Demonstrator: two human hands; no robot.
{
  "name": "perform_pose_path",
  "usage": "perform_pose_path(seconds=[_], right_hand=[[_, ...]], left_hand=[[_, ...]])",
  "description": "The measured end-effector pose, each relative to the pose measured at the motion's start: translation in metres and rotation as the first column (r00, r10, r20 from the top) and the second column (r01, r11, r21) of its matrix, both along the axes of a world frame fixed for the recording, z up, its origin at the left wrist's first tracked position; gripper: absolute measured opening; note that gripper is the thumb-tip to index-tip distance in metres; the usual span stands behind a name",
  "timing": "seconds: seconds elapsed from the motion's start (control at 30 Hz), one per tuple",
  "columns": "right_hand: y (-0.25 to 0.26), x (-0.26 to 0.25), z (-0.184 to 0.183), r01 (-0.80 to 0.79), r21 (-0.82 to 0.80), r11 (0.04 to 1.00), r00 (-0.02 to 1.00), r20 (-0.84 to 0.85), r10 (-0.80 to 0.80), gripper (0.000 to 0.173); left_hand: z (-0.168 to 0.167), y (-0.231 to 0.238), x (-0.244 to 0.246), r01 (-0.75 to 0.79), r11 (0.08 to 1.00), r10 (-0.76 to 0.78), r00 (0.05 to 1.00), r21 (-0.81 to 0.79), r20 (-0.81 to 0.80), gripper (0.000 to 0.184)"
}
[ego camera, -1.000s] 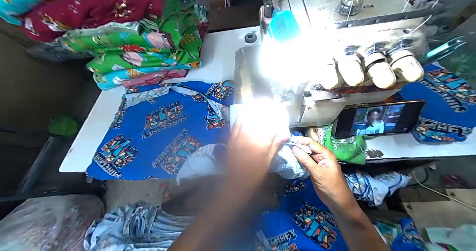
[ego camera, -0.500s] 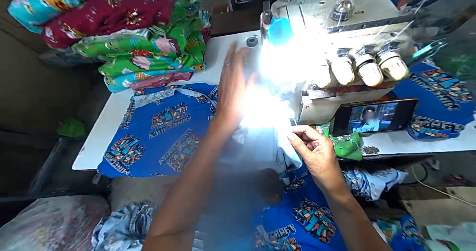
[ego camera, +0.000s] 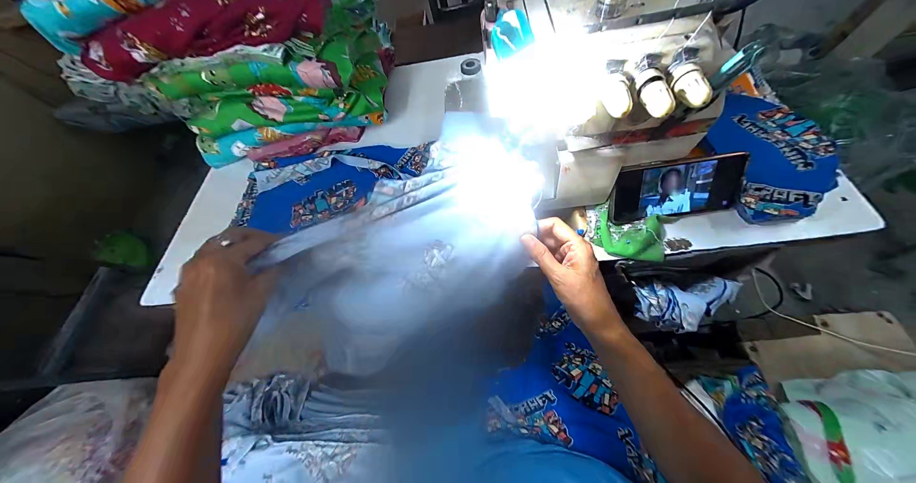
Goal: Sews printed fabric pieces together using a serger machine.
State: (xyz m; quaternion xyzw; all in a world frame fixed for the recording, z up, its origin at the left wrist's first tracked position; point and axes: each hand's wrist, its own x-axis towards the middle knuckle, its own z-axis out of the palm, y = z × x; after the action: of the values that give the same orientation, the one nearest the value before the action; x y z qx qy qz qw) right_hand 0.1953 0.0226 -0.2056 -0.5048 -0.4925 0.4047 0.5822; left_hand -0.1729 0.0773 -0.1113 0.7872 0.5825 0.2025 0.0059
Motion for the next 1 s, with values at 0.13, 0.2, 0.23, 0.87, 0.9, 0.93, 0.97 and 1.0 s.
perform_pose_path(seconds=[0.13, 0.2, 0.23, 0.87, 0.9, 0.93, 0.97, 1.0], right_hand=[[-0.008, -0.002, -0.01, 0.021, -0.027, 0.999, 1.0, -0.012, -0.022, 0.017], [-0.016, 0.001, -0.019, 0.031, -0.051, 0.998, 0.999, 0.021, -0.029, 0.02], [-0.022, 0.002, -0.025, 0.026, -0.08, 0.996, 0.999, 0.033, -0.024, 0.02], [-0.087, 0.011, -0.08, 0.024, -0.357, 0.934, 0.999, -0.026, -0.035, 0.016], [-0.088, 0.011, -0.082, 0.03, -0.359, 0.933, 0.998, -0.033, -0.045, 0.014], [-0.089, 0.011, -0.083, 0.035, -0.359, 0.933, 0.998, -0.037, -0.052, 0.012], [-0.09, 0.011, -0.084, 0.038, -0.359, 0.933, 0.998, -0.038, -0.055, 0.011], [-0.09, 0.011, -0.085, 0.041, -0.358, 0.933, 0.998, -0.035, -0.058, 0.01]], left_hand=[[-0.022, 0.014, 0.038, 0.103, 0.995, -0.104, 0.992, 0.017, 0.077, 0.045], [-0.032, -0.005, 0.062, 0.153, 0.988, -0.143, 0.968, -0.033, 0.206, 0.044], [-0.04, -0.018, 0.072, 0.196, 0.977, -0.167, 0.948, -0.084, 0.273, 0.042], [-0.181, -0.136, 0.158, 0.571, 0.626, -0.108, 0.738, -0.531, 0.667, 0.03], [-0.182, -0.135, 0.158, 0.57, 0.624, -0.119, 0.746, -0.535, 0.655, 0.03], [-0.183, -0.134, 0.158, 0.57, 0.621, -0.13, 0.751, -0.537, 0.647, 0.03], [-0.185, -0.133, 0.158, 0.572, 0.62, -0.138, 0.753, -0.537, 0.643, 0.031], [-0.186, -0.133, 0.159, 0.573, 0.619, -0.144, 0.755, -0.537, 0.64, 0.031]])
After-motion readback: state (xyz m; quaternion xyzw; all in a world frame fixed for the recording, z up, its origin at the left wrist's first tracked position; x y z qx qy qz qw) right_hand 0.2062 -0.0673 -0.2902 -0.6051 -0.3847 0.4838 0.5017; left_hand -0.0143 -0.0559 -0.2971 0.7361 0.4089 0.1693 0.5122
